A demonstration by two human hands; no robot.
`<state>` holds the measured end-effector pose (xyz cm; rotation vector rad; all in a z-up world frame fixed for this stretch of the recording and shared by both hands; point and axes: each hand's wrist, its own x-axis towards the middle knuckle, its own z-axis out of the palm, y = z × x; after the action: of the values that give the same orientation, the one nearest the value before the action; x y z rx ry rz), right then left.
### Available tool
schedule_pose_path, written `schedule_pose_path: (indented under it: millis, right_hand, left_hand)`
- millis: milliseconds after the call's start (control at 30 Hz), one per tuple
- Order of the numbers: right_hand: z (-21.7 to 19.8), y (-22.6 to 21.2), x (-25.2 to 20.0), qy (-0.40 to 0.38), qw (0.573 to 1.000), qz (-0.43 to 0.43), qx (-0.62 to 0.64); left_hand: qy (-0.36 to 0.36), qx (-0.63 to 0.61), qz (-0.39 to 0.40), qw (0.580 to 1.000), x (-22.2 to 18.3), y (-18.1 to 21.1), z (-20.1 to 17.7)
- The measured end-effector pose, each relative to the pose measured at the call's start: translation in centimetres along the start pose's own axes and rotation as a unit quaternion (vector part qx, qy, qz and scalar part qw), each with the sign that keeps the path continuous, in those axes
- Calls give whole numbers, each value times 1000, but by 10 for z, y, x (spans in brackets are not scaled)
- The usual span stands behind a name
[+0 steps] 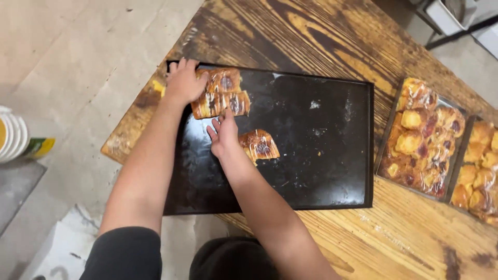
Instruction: Transferring baked pastries from a baking sheet to a display tray using a spatula
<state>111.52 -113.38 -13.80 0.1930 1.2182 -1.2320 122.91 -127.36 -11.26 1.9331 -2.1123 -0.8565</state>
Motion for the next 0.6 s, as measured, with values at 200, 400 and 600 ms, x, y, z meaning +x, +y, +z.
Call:
schedule_pose_path:
  millis: [200,400,600]
  right_hand:
    - [21,-4,-9,67,997,-39,9]
    - [30,-5,-6,148,983,-84,64]
    - [14,11,16,76,976,-12,202]
  left_hand:
    - [-166,-31,27,985,30,2,-28]
    - [-319,-196,-58,926,14,43,-65]
    - [-459,-346,-162,802,81,-50,0]
